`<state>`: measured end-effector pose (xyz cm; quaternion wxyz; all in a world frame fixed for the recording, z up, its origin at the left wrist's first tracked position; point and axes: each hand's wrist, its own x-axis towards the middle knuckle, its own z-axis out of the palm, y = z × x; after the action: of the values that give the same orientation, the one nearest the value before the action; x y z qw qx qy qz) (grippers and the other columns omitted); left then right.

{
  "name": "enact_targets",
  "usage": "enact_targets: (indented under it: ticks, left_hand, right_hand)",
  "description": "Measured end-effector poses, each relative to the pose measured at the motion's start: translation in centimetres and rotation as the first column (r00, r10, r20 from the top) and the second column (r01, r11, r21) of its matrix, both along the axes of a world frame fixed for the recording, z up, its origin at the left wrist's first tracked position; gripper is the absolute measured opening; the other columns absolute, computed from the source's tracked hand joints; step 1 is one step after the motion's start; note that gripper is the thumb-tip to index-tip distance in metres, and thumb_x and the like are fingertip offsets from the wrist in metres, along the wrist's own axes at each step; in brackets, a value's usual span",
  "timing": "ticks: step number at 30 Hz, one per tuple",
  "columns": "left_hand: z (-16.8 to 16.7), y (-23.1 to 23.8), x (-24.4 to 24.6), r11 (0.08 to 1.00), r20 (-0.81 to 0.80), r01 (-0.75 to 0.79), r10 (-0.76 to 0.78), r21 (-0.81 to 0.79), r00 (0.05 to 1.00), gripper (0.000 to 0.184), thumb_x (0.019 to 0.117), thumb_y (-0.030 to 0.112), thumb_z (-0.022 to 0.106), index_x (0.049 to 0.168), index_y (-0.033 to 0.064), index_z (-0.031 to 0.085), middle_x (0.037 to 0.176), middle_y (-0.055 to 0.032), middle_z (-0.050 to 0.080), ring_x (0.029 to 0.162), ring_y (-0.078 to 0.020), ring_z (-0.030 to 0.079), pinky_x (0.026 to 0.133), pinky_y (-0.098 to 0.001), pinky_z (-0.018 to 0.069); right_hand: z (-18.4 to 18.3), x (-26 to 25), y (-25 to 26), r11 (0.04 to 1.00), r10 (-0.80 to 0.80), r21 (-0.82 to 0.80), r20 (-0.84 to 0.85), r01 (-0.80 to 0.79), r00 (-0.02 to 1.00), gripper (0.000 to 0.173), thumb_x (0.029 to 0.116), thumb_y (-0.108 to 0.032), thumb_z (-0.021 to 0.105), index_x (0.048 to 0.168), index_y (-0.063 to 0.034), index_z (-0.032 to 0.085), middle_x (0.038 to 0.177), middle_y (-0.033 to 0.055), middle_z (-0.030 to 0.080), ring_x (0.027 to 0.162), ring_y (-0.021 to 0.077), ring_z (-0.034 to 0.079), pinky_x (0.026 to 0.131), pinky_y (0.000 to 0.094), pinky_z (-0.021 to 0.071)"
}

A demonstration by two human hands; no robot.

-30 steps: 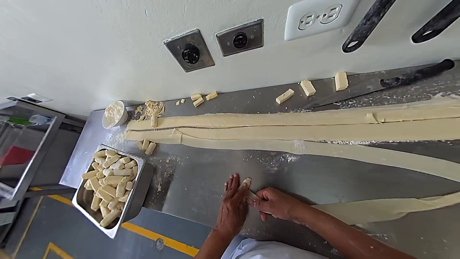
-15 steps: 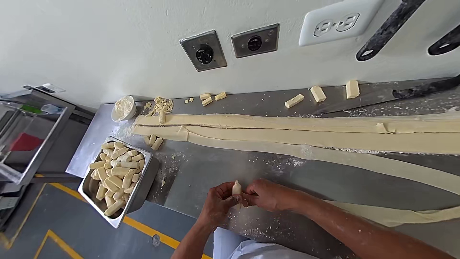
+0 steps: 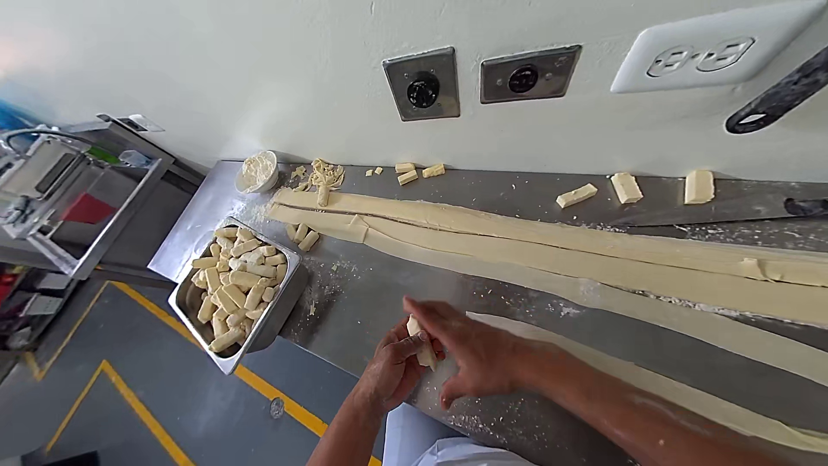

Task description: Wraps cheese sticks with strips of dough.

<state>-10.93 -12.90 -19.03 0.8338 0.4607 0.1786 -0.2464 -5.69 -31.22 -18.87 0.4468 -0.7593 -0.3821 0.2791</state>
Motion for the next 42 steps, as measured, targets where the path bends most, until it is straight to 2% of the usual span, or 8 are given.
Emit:
enact_targets:
  ticks: [7, 15, 18, 23, 31, 33, 37, 42]
  left_hand:
    - [0.6, -1.6, 0.2, 0.994, -0.098, -0.109, 0.112, 0.031, 0.989, 0.071, 0.1081, 0.048, 0.0, 0.133, 0.0019, 0.048, 0.085, -0.0055, 0.072, 0.077, -0.0155, 0.072, 0.068, -0.0315, 0.0609]
    - [-1.2, 2.4, 0.3, 0.871, 0.058, -0.251, 0.251, 0.421, 0.966, 0.054, 0.1116, 0.037, 0.016, 0.134, -0.0012, 0.046, 0.061, 0.0029, 0.053, 0.046, -0.0065, 0.052, 0.045, -0.0222, 0.0488]
    - [2.4, 11.8, 4.6, 0.566, 0.314, -0.469, 0.354, 0.678, 0.881, 0.039, 0.1108, 0.026, 0.032, 0.136, -0.001, 0.043, 0.08, -0.0014, 0.057, 0.062, -0.0077, 0.055, 0.059, -0.0256, 0.0505]
    - [7.6, 25.0, 11.5, -0.007, 0.413, -0.451, 0.414, 0.892, 0.811, 0.077, 0.0982, 0.019, 0.06, 0.158, 0.0004, 0.016, 0.145, -0.038, 0.042, 0.13, -0.0511, 0.05, 0.102, -0.0647, 0.0439]
    - [5.4, 25.8, 10.8, -0.203, 0.434, -0.403, 0.136, 0.892, 0.891, 0.054, 0.1044, 0.019, 0.056, 0.147, -0.0097, 0.042, 0.146, -0.0326, 0.048, 0.138, -0.0466, 0.045, 0.116, -0.0607, 0.0332]
    - [3.8, 19.1, 8.2, -0.073, 0.523, -0.526, -0.051, 0.847, 0.851, 0.036, 0.1035, 0.013, 0.056, 0.132, -0.0088, 0.057, 0.131, -0.0266, 0.062, 0.122, -0.0365, 0.061, 0.105, -0.0525, 0.048]
    - [-2.6, 1.6, 3.1, 0.801, 0.559, -0.169, -0.233, 0.574, 0.796, 0.03, 0.0956, 0.008, 0.063, 0.118, -0.0124, 0.065, 0.115, -0.0144, 0.073, 0.105, -0.0145, 0.071, 0.095, -0.0319, 0.0575]
    - [-2.3, -11.1, 0.9, 0.976, 0.5, 0.113, -0.192, 0.184, 0.844, 0.015, 0.0898, 0.002, 0.07, 0.105, -0.0004, 0.067, 0.096, 0.0043, 0.076, 0.093, -0.0025, 0.071, 0.09, -0.0256, 0.058]
  right_hand:
    - [-1.4, -3.6, 2.2, 0.962, -0.241, 0.194, 0.255, 0.195, 0.937, 0.096, 0.0789, -0.011, 0.083, 0.157, 0.0065, 0.031, 0.138, 0.027, 0.059, 0.13, 0.039, 0.057, 0.114, 0.044, 0.0423]
    - [-5.5, -5.4, 2.0, 0.944, -0.328, 0.185, 0.412, 0.274, 0.85, 0.111, 0.0612, -0.038, 0.092, 0.149, 0.0101, 0.044, 0.154, 0.0317, 0.044, 0.141, 0.0506, 0.044, 0.111, 0.0647, 0.0403]
    - [-6.6, -2.9, -3.0, 0.91, -0.353, -0.053, 0.418, 0.411, 0.837, 0.055, 0.0896, -0.017, 0.075, 0.134, 0.0114, 0.06, 0.136, 0.0378, 0.056, 0.126, 0.057, 0.055, 0.104, 0.0677, 0.0446]
    - [-8.0, -1.5, -6.1, 0.851, -0.353, -0.236, 0.405, 0.469, 0.844, 0.02, 0.0922, -0.006, 0.068, 0.101, 0.0123, 0.072, 0.104, 0.037, 0.064, 0.104, 0.0566, 0.063, 0.088, 0.065, 0.052]
    - [-4.6, 0.1, -6.7, 0.835, -0.548, -0.069, -0.178, 0.545, 0.817, 0.027, 0.0988, -0.014, 0.057, 0.117, 0.0064, 0.059, 0.09, 0.0136, 0.069, 0.077, 0.0217, 0.068, 0.072, 0.041, 0.058]
    - [-3.1, 0.3, -6.8, 0.808, -0.575, 0.016, -0.196, 0.589, 0.794, 0.033, 0.0983, -0.018, 0.061, 0.124, 0.0038, 0.058, 0.091, 0.0108, 0.07, 0.076, 0.0188, 0.07, 0.071, 0.0386, 0.0605]
    - [1.6, 0.6, -6.9, 0.843, -0.52, 0.062, -0.167, 0.535, 0.838, 0.037, 0.0968, -0.017, 0.066, 0.129, 0.0005, 0.06, 0.098, 0.0085, 0.071, 0.083, 0.0157, 0.07, 0.077, 0.0349, 0.06]
    - [6.6, 1.7, -7.0, 0.88, -0.454, 0.041, -0.213, 0.472, 0.865, 0.028, 0.0949, -0.014, 0.069, 0.121, -0.0045, 0.066, 0.097, 0.0036, 0.071, 0.087, 0.0078, 0.068, 0.082, 0.0273, 0.0569]
